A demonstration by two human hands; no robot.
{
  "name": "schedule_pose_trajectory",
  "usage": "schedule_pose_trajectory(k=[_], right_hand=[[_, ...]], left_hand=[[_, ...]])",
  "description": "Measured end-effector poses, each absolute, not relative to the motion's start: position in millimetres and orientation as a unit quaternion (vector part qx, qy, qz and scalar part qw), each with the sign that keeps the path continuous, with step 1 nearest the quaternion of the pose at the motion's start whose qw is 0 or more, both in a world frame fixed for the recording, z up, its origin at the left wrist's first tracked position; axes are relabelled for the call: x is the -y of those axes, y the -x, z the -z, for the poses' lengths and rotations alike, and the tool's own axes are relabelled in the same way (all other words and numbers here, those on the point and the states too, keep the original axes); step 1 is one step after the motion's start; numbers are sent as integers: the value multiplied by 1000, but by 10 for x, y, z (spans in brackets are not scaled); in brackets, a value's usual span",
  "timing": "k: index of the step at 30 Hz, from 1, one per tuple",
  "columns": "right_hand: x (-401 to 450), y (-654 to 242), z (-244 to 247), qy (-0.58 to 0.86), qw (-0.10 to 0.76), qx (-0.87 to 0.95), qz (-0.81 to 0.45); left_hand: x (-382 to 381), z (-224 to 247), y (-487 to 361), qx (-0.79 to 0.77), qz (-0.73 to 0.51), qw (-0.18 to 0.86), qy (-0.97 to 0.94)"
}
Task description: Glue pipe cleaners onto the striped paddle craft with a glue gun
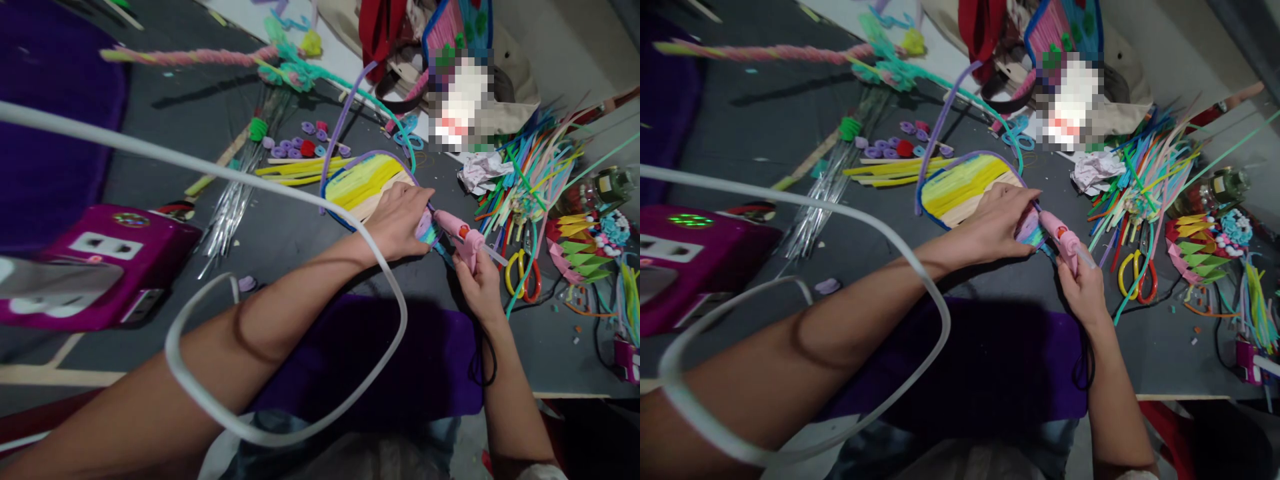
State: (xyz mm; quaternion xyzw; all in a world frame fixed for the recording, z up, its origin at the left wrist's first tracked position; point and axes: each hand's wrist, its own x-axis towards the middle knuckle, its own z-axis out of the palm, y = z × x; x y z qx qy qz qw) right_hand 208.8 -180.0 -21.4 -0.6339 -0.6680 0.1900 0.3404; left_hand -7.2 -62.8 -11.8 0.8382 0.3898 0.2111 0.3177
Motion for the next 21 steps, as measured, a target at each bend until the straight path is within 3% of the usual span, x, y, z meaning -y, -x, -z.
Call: schedule_pose_trajectory(k=[21], right_hand=[[1861, -2112, 224, 640, 345, 661, -185]], left_hand=[[627, 112, 76, -389, -208, 315, -840]])
